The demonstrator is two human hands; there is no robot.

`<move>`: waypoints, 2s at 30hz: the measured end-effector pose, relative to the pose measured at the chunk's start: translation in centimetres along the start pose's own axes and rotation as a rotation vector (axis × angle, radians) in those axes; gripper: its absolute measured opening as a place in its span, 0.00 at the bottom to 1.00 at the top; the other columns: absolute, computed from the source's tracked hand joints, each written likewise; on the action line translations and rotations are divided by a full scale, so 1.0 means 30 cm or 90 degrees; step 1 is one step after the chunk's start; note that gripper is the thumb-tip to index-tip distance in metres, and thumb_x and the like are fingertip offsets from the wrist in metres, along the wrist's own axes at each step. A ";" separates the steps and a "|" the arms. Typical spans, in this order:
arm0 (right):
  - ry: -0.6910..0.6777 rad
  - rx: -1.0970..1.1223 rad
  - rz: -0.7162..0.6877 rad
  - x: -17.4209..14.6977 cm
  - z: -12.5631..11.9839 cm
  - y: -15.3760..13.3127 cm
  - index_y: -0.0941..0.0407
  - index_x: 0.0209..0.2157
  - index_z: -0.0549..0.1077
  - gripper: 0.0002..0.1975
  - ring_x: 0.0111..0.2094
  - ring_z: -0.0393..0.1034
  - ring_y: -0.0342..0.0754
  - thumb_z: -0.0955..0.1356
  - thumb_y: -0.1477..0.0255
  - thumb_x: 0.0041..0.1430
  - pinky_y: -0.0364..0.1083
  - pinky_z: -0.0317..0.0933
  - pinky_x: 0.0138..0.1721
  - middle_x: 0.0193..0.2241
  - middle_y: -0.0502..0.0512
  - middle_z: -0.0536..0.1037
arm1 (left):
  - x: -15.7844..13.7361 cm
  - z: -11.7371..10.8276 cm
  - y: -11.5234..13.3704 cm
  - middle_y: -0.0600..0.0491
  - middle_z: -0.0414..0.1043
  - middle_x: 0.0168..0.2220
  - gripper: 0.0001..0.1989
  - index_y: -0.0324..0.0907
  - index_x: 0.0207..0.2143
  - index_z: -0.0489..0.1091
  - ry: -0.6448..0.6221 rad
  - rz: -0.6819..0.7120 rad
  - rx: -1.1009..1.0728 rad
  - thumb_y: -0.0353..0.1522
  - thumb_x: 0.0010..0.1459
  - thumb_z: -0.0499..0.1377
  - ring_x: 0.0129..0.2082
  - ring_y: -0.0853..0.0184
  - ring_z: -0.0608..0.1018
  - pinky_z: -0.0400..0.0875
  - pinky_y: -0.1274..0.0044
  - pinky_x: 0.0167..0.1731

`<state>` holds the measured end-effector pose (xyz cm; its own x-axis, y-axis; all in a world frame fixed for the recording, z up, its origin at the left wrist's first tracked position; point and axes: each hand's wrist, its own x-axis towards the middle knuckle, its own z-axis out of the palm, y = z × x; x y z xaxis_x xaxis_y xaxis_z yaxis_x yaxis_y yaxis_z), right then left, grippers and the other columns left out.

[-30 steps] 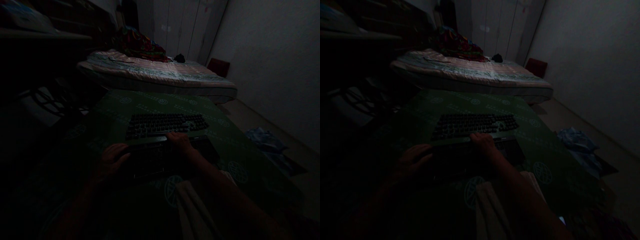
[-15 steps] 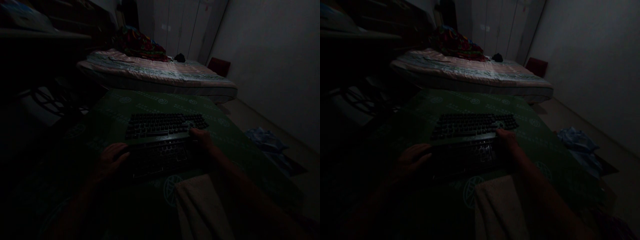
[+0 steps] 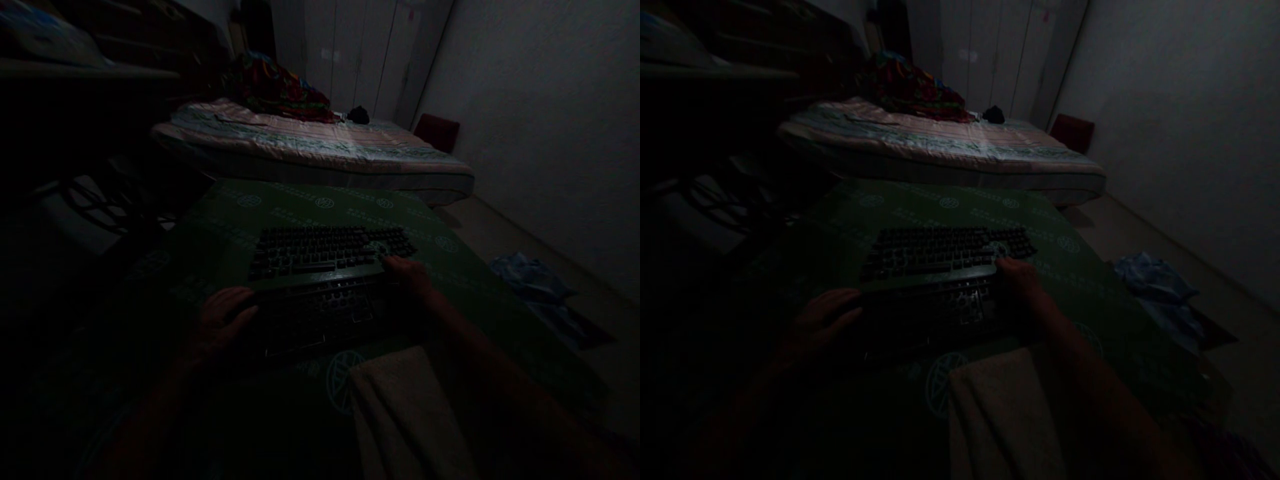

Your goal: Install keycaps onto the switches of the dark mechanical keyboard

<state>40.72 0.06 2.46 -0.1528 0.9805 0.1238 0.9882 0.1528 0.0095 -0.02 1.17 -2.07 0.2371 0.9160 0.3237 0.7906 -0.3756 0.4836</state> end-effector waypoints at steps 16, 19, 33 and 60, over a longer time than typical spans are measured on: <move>0.204 0.188 0.228 -0.028 0.094 0.179 0.56 0.41 0.76 0.16 0.30 0.73 0.48 0.60 0.68 0.58 0.43 0.57 0.28 0.32 0.58 0.80 | 0.003 -0.003 0.010 0.48 0.74 0.47 0.33 0.45 0.42 0.73 0.001 -0.009 -0.007 0.60 0.51 0.47 0.51 0.55 0.72 0.67 0.62 0.53; 0.224 0.218 0.237 -0.044 0.097 0.179 0.56 0.38 0.76 0.15 0.29 0.73 0.48 0.60 0.68 0.58 0.43 0.59 0.29 0.31 0.58 0.80 | 0.001 -0.002 0.010 0.48 0.75 0.47 0.33 0.46 0.41 0.73 0.006 -0.013 -0.007 0.60 0.51 0.47 0.51 0.55 0.73 0.67 0.61 0.53; 0.278 0.317 0.276 -0.205 0.111 0.176 0.56 0.35 0.76 0.16 0.33 0.75 0.51 0.61 0.62 0.55 0.47 0.65 0.34 0.33 0.59 0.80 | 0.006 0.005 0.019 0.47 0.74 0.47 0.33 0.44 0.42 0.73 0.004 -0.013 -0.002 0.58 0.52 0.47 0.51 0.54 0.72 0.67 0.61 0.54; 0.275 0.254 0.179 -0.427 0.078 0.109 0.55 0.36 0.76 0.18 0.26 0.75 0.48 0.60 0.60 0.61 0.43 0.65 0.26 0.30 0.57 0.80 | 0.006 -0.001 0.029 0.46 0.74 0.48 0.36 0.43 0.41 0.73 -0.001 -0.029 -0.010 0.61 0.50 0.46 0.51 0.55 0.72 0.66 0.61 0.55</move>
<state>45.89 -11.72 -1.42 0.2108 0.8644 0.4564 0.8978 0.0134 -0.4401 0.69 1.02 -1.56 0.2025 0.9322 0.3001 0.7916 -0.3362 0.5102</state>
